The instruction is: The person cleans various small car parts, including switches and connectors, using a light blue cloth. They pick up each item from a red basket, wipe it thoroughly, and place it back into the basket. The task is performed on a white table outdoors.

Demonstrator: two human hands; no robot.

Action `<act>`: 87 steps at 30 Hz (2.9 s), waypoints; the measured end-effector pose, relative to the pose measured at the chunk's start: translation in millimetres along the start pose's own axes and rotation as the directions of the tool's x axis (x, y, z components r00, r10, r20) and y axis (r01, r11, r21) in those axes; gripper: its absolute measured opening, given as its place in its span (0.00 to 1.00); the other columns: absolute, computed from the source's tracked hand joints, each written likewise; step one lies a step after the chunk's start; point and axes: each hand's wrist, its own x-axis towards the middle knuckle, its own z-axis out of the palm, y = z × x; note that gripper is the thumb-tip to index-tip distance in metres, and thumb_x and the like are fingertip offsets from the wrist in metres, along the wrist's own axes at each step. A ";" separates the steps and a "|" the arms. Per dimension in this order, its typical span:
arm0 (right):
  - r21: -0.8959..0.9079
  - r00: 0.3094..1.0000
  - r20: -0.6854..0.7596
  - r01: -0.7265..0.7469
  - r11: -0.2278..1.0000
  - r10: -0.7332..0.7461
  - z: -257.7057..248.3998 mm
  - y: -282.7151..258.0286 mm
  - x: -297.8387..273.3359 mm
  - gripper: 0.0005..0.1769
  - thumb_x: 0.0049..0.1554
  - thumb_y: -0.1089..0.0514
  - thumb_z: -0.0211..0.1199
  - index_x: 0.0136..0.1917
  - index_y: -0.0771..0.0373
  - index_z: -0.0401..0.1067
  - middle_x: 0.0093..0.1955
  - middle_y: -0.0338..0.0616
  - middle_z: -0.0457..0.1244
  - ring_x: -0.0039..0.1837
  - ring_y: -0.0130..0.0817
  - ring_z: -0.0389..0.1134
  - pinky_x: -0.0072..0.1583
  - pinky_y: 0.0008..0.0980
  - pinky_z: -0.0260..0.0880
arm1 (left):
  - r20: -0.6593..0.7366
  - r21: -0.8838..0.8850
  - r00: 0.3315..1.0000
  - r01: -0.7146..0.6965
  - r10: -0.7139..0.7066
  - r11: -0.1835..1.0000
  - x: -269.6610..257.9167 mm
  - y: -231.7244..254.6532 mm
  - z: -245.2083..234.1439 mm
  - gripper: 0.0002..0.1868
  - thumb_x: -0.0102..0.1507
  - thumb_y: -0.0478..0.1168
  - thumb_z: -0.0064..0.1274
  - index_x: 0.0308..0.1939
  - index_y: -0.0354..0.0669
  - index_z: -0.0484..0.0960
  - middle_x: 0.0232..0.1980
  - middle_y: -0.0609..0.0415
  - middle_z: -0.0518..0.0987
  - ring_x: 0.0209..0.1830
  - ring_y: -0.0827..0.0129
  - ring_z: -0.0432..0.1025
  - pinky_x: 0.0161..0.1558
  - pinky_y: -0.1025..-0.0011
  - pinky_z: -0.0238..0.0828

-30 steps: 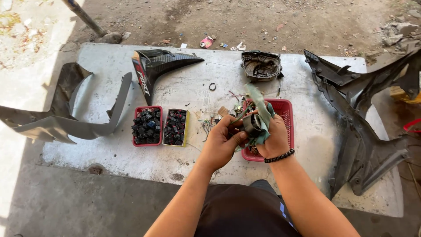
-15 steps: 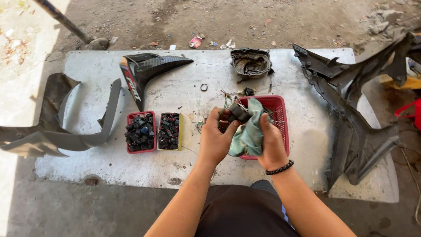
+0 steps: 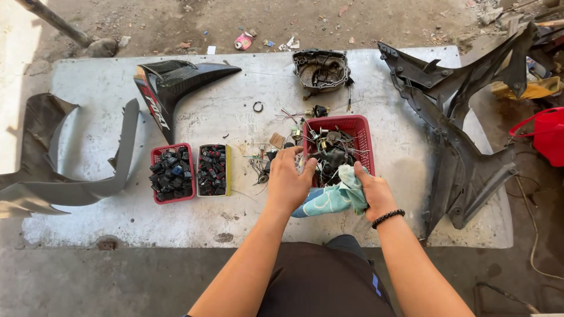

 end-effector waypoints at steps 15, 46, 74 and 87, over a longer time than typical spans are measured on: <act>-0.060 0.998 -0.007 -0.058 0.996 0.058 43.3 26.3 13.9 0.21 0.58 0.46 0.75 0.40 0.65 0.74 0.31 0.42 0.61 0.33 0.31 0.68 0.36 0.29 0.71 | 0.020 0.005 0.961 0.277 -0.277 0.961 12.5 -62.5 26.1 0.21 0.63 0.53 0.53 0.56 0.48 0.80 0.59 0.48 0.75 0.65 0.47 0.69 0.65 0.53 0.67; -0.668 0.986 -0.073 -0.158 0.727 0.148 139.1 308.6 197.5 0.18 0.53 0.43 0.75 0.47 0.58 0.80 0.43 0.45 0.70 0.52 0.42 0.73 0.50 0.46 0.76 | 0.287 0.146 0.601 0.742 -0.746 0.654 43.5 -316.2 146.6 0.25 0.66 0.48 0.35 0.66 0.63 0.74 0.61 0.51 0.81 0.67 0.52 0.72 0.65 0.52 0.70; 0.015 0.825 0.177 0.543 0.840 -0.537 59.9 -47.8 -34.7 0.09 0.66 0.53 0.63 0.45 0.57 0.74 0.31 0.32 0.60 0.32 0.20 0.62 0.33 0.22 0.65 | 0.204 0.135 0.969 -0.172 0.142 0.976 13.3 11.7 -39.4 0.18 0.66 0.48 0.46 0.54 0.44 0.80 0.43 0.40 0.83 0.47 0.38 0.78 0.48 0.47 0.74; 0.255 0.779 0.376 0.433 0.864 -0.501 87.4 -45.8 -48.2 0.11 0.50 0.69 0.74 0.48 0.66 0.78 0.33 0.38 0.62 0.35 0.23 0.65 0.35 0.23 0.64 | 0.030 -0.187 0.997 -0.061 0.068 0.980 -19.8 29.0 -52.3 0.15 0.60 0.40 0.57 0.51 0.46 0.85 0.40 0.48 0.86 0.44 0.55 0.82 0.47 0.58 0.79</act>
